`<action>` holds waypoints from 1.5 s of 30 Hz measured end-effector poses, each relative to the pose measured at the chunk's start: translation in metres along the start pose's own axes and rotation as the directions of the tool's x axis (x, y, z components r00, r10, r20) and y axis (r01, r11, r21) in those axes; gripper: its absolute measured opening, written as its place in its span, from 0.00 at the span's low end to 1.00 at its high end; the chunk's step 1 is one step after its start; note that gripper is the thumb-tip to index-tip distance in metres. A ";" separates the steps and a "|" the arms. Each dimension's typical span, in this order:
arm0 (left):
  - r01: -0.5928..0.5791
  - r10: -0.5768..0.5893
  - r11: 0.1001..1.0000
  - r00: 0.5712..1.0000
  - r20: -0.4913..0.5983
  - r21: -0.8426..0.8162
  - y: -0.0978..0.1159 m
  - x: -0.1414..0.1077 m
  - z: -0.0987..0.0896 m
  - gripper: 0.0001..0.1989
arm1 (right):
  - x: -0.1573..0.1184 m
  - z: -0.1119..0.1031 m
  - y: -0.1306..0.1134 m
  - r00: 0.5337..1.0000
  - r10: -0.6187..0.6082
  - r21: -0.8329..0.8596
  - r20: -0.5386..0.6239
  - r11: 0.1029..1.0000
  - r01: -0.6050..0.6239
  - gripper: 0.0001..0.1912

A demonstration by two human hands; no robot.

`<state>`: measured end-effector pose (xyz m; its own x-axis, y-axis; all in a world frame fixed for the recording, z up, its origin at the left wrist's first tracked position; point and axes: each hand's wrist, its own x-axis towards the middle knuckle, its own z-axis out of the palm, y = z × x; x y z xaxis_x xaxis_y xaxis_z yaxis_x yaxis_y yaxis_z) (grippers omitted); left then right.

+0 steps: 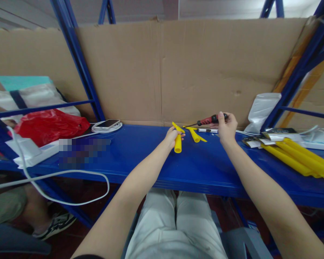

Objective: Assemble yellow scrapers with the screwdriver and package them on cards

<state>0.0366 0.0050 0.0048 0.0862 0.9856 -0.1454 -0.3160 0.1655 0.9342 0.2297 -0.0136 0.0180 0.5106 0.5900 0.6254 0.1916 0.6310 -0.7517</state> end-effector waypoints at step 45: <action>-0.031 0.026 0.999 0.988 0.153 0.028 -0.002 0.000 0.002 0.35 | 0.002 -0.005 0.001 0.997 -0.077 -0.016 0.027 0.997 0.078 0.26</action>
<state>0.0394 0.0050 0.0031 0.2212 0.9727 -0.0697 -0.2917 0.1342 0.9470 0.2345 -0.0145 0.0177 0.4717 0.5527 0.6871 0.2438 0.6671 -0.7039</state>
